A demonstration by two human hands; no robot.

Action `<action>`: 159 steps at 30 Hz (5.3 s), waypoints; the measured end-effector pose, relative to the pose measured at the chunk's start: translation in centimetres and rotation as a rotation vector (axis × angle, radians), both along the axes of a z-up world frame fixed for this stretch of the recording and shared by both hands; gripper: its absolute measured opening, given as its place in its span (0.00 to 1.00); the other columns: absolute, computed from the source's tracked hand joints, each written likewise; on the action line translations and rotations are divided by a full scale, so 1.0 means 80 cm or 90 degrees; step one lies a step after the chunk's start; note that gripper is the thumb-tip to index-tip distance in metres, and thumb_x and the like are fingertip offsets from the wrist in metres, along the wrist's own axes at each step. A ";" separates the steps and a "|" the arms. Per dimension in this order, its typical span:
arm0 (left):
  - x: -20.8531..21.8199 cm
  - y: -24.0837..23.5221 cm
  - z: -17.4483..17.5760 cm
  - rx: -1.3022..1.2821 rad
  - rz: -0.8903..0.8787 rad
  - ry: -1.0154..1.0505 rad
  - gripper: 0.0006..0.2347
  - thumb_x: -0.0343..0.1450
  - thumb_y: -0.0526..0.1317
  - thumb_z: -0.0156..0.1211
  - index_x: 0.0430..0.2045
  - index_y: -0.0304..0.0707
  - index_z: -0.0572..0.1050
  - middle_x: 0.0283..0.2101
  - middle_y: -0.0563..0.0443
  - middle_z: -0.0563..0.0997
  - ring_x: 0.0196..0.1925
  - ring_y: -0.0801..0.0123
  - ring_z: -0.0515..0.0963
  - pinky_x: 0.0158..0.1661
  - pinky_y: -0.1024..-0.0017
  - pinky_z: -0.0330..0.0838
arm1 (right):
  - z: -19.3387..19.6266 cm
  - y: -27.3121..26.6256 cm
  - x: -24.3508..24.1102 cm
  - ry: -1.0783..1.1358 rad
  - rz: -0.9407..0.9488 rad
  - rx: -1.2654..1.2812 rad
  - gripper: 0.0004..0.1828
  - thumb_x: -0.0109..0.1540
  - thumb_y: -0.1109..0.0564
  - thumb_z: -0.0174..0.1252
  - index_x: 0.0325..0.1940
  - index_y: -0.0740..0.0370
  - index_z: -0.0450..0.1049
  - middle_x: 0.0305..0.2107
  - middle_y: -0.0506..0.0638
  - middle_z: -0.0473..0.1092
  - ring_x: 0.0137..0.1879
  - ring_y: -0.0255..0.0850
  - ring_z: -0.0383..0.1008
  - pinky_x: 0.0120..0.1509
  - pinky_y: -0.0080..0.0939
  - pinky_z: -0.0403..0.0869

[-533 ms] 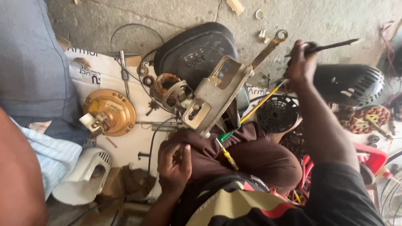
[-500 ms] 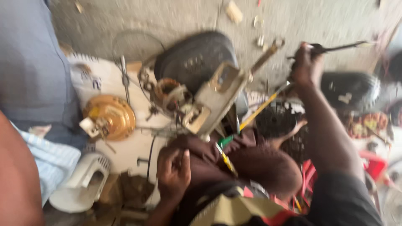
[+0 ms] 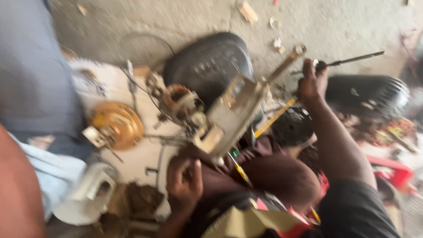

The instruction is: The person disassembles and reassembles a small electric motor while seated on the floor. They use a screwdriver and pliers to remove and install components such as a bearing and shaft, handling various motor parts and tools throughout the process.

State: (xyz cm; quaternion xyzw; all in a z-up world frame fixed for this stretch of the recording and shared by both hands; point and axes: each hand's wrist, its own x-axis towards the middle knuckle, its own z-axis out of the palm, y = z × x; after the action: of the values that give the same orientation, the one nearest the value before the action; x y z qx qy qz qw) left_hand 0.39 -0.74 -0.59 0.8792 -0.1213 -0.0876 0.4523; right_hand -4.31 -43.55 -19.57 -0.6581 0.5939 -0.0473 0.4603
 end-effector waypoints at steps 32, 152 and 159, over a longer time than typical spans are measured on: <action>-0.020 0.021 -0.013 0.061 0.009 0.045 0.09 0.68 0.33 0.71 0.36 0.28 0.77 0.33 0.48 0.80 0.22 0.79 0.73 0.21 0.80 0.66 | -0.037 0.038 -0.027 0.053 0.059 -0.029 0.43 0.70 0.36 0.54 0.76 0.65 0.46 0.63 0.69 0.64 0.70 0.58 0.64 0.71 0.55 0.62; -0.007 0.010 0.010 0.025 -0.042 -0.014 0.10 0.70 0.32 0.69 0.41 0.31 0.74 0.40 0.45 0.79 0.32 0.70 0.75 0.32 0.73 0.73 | -0.047 -0.018 -0.013 0.007 0.121 -0.061 0.24 0.71 0.52 0.63 0.65 0.62 0.60 0.46 0.53 0.71 0.49 0.40 0.71 0.49 0.43 0.73; -0.015 0.013 -0.008 0.048 0.010 0.052 0.09 0.68 0.31 0.67 0.40 0.30 0.75 0.41 0.44 0.81 0.28 0.72 0.78 0.26 0.76 0.72 | -0.018 -0.011 -0.010 -0.146 -0.004 -0.373 0.29 0.73 0.52 0.61 0.70 0.65 0.56 0.53 0.58 0.68 0.55 0.46 0.68 0.58 0.47 0.69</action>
State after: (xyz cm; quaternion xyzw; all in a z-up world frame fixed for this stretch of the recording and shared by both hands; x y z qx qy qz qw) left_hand -0.82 0.26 -1.25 0.8923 -0.0925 -0.1244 0.4240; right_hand -5.12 -44.41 -20.98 -0.7511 0.5015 -0.2916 0.3150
